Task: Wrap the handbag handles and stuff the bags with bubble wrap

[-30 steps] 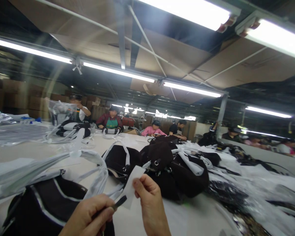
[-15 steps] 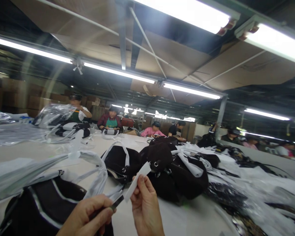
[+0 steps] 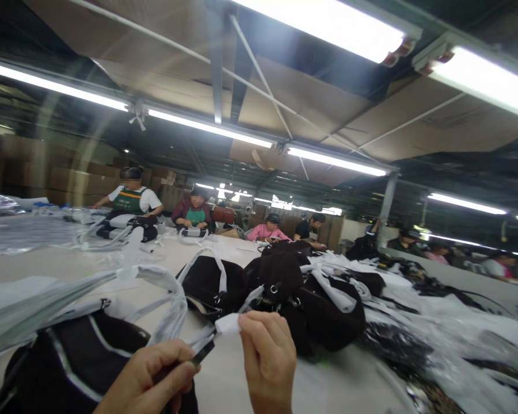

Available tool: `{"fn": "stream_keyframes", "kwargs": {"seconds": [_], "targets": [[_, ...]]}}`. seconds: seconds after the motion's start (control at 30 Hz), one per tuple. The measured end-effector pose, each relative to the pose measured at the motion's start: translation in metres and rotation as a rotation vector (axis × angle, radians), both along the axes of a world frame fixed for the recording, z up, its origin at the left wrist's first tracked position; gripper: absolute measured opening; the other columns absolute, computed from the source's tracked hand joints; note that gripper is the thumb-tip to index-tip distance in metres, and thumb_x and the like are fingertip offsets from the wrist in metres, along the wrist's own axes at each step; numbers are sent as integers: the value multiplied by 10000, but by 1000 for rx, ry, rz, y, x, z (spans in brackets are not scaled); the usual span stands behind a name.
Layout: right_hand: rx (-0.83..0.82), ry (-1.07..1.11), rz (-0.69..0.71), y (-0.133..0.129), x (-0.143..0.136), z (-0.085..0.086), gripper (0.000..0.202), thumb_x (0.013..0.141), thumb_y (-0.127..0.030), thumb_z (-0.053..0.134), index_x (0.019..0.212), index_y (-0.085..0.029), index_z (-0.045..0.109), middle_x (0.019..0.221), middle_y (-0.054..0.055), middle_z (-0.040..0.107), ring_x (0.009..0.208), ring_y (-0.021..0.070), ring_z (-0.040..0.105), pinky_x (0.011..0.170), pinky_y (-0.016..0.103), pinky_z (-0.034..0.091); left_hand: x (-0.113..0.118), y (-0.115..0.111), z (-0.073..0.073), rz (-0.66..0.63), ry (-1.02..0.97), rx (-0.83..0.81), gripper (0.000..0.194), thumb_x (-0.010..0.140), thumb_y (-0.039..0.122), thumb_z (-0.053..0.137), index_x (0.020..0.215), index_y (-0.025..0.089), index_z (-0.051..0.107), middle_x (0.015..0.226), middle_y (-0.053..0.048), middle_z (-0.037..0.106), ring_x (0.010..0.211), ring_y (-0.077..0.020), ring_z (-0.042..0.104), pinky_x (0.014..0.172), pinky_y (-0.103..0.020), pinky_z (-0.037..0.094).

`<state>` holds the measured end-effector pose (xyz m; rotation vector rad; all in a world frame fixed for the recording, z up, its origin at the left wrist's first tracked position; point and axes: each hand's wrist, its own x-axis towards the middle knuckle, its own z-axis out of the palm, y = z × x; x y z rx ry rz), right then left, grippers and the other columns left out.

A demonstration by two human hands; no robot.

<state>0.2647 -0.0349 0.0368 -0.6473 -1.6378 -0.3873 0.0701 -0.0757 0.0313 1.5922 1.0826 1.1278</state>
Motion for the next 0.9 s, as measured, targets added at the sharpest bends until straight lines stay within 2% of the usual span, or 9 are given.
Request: {"fn": "stream_keyframes", "kwargs": {"seconds": [0.07,0.17,0.4,0.7,0.9], "targets": [[86,-140,-52,-3,3,6,194,881,-49,587,912,-220,671,830,15,698,756,147,599,704,280,438,0,0,0,2,-3,-25,333,789,486,601,687,169,585,570,28,513,461,-89,455,382,-156,299],[112,-215,-64,-5,2,10,189,883,-33,580,899,-209,645,806,13,700,711,142,590,672,293,412,0,1,0,-4,-8,-63,349,786,503,601,691,168,575,523,47,487,400,-73,398,370,-161,302],[8,-225,15,-3,-4,9,174,892,-63,577,814,-219,591,753,-8,683,672,139,594,632,295,399,-2,4,-1,-25,-42,-79,323,777,481,602,688,172,565,531,40,504,410,-81,422,350,-157,310],[5,-246,-38,-1,-2,9,174,886,-83,578,782,-221,598,746,-2,687,659,146,602,632,300,396,-4,6,1,-40,-85,-109,298,751,461,609,691,174,561,577,24,541,433,-84,451,336,-149,309],[0,-251,-37,2,-4,6,155,890,-74,585,841,-219,612,786,-1,696,699,148,615,657,297,414,-3,6,4,-52,-118,-153,304,675,468,606,683,169,550,583,19,559,428,-82,469,303,-138,279]]}}
